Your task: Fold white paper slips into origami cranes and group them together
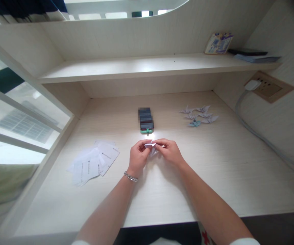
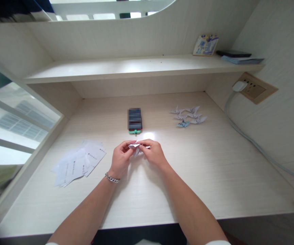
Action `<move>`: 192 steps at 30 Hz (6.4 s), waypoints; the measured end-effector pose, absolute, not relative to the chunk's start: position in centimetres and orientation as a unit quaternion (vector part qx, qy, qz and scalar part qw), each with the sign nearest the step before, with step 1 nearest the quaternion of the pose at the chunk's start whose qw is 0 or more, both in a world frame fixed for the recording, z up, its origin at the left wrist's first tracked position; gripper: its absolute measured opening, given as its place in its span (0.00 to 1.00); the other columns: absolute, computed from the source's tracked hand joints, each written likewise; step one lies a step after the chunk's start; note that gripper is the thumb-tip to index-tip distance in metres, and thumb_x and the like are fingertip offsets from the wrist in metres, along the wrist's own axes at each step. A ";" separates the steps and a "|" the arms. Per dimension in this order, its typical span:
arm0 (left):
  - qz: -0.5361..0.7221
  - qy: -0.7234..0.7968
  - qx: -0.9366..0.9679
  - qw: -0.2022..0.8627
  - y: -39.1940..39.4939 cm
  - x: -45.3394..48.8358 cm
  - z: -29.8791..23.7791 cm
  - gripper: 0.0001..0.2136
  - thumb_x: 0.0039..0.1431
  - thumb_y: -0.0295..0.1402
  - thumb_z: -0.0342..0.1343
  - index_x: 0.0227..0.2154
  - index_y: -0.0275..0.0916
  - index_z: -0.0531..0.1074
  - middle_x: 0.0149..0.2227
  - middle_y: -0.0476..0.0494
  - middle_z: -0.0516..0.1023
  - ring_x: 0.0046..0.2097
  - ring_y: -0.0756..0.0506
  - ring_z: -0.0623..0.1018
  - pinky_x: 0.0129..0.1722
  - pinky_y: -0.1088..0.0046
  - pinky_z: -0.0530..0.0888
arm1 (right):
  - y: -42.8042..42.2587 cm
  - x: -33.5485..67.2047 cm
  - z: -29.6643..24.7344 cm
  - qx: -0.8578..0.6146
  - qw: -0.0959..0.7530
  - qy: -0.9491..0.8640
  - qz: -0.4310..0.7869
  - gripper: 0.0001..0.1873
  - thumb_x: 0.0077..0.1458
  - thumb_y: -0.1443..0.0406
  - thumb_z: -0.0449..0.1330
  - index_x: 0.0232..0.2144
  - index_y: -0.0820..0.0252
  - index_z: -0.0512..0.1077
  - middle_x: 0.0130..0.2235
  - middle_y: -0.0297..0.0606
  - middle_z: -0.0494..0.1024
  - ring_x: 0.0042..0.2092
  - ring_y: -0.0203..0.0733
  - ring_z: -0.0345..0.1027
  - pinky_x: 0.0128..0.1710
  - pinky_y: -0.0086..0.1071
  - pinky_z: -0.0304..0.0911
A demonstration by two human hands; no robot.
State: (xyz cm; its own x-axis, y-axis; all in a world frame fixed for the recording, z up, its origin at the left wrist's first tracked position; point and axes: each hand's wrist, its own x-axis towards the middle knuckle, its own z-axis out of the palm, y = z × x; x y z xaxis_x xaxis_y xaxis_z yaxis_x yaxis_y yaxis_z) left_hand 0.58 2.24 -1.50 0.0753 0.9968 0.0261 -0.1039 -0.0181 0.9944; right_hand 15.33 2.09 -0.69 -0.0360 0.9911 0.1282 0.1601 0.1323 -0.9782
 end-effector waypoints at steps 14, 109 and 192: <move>0.477 0.464 0.491 0.562 2.3 0.5 -1.3 0.13 0.47 0.34 0.61 0.37 0.36 0.76 0.42 0.39 0.78 0.42 0.44 0.76 0.40 0.70 0.72 | 2.0 15.1 -1.1 -0.518 0.432 -0.584 0.452 0.12 0.52 0.62 0.57 0.33 0.61 0.78 0.32 0.39 0.79 0.34 0.42 0.71 0.34 0.32 0.63; 0.480 0.430 0.375 0.666 2.5 0.5 -1.3 0.12 0.45 0.34 0.63 0.32 0.33 0.75 0.32 0.43 0.76 0.32 0.50 0.73 0.31 0.75 0.72 | 1.2 14.6 0.0 -0.571 0.419 -0.637 0.305 0.08 0.49 0.66 0.56 0.32 0.59 0.75 0.30 0.33 0.77 0.31 0.36 0.67 0.32 0.28 0.59; 0.446 0.453 0.444 0.631 2.5 -0.2 -1.7 0.14 0.47 0.37 0.62 0.34 0.33 0.75 0.32 0.39 0.78 0.32 0.47 0.76 0.31 0.72 0.70 | 1.9 14.7 -0.8 -0.482 0.443 -0.524 0.545 0.17 0.52 0.58 0.56 0.38 0.62 0.77 0.30 0.38 0.78 0.29 0.39 0.69 0.27 0.30 0.65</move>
State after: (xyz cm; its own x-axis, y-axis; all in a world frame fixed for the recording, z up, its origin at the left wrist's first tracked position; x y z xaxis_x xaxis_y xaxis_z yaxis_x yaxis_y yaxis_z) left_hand -0.15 2.45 -1.74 0.1923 0.9655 -0.1757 -0.1608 0.2076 0.9649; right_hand 14.66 1.86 -0.79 -0.1430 0.9878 -0.0624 0.0229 -0.0597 -0.9980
